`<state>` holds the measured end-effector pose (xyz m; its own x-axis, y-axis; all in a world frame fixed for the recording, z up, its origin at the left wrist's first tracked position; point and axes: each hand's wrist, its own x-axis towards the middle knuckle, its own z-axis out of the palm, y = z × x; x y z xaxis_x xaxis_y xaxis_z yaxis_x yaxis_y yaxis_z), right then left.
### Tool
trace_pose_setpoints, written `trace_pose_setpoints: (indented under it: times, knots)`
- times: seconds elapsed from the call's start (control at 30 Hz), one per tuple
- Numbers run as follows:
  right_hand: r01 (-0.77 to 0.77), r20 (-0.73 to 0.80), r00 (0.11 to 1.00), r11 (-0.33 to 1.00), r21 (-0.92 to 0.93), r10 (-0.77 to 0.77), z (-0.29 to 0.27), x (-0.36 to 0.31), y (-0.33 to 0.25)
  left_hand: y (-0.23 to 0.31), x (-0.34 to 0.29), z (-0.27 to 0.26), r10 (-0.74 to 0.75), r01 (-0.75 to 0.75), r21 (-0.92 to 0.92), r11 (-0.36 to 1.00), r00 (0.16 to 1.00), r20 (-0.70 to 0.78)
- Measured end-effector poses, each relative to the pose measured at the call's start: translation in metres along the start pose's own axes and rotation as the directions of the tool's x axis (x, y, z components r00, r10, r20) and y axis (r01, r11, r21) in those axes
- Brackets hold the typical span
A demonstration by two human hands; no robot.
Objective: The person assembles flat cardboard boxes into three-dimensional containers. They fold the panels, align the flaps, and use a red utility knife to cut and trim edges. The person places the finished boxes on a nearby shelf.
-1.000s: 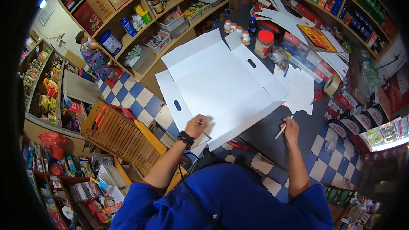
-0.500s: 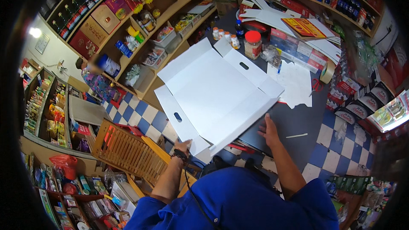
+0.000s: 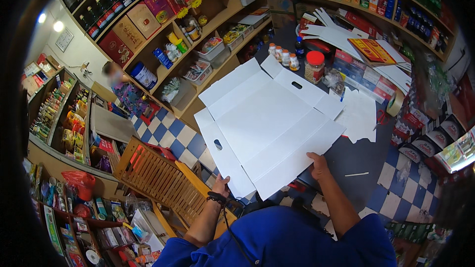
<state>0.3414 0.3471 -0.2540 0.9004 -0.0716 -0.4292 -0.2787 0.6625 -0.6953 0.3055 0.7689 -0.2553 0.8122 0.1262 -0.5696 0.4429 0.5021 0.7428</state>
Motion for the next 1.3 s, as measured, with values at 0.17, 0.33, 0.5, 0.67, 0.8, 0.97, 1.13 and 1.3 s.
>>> trace_pose_setpoints:
  times: [0.17, 0.33, 0.5, 0.67, 0.8, 0.97, 1.13, 1.3]
  knots:
    - [-0.022, 0.007, 1.000, 0.999, 0.024, 0.022, 0.021, -0.015, -0.017, 0.006, -0.008, -0.006, -0.026, 0.025, 0.025, 0.999, 0.999, 0.038]
    - [0.057, 0.083, 0.995, 0.993, -0.105, -0.048, 0.025, -0.018, -0.029, -0.001, -0.007, 0.003, -0.114, 0.114, -0.021, 0.993, 0.993, -0.016]
    - [0.119, 0.165, 0.983, 0.963, -0.241, -0.080, 0.025, -0.022, -0.040, -0.018, 0.003, -0.011, -0.231, 0.231, 0.050, 0.972, 0.973, -0.020]
    - [0.782, 0.603, 0.606, 0.529, -0.330, -0.519, -0.019, -0.001, -0.028, -0.027, 0.011, -0.001, -0.313, 0.301, 0.123, 0.946, 0.946, 0.088]
    - [0.494, 0.379, 0.855, 0.779, -0.386, -0.355, -0.012, 0.008, -0.029, -0.030, 0.017, -0.006, -0.294, 0.279, 0.144, 0.950, 0.950, 0.102]
    - [-0.082, 0.176, 0.982, 0.995, 0.058, 0.071, 0.017, 0.016, -0.066, -0.016, 0.010, 0.024, -0.159, 0.165, -0.183, 0.969, 0.986, 0.050]
    - [-0.105, 0.249, 0.967, 0.979, 0.175, 0.059, 0.042, 0.028, -0.081, -0.001, 0.027, 0.013, -0.113, 0.171, -0.279, 0.945, 0.971, 0.211]
    - [-0.038, 0.240, 0.969, 0.922, 0.386, -0.060, 0.052, 0.045, -0.075, 0.011, 0.016, 0.027, -0.035, 0.145, -0.364, 0.920, 0.956, 0.292]
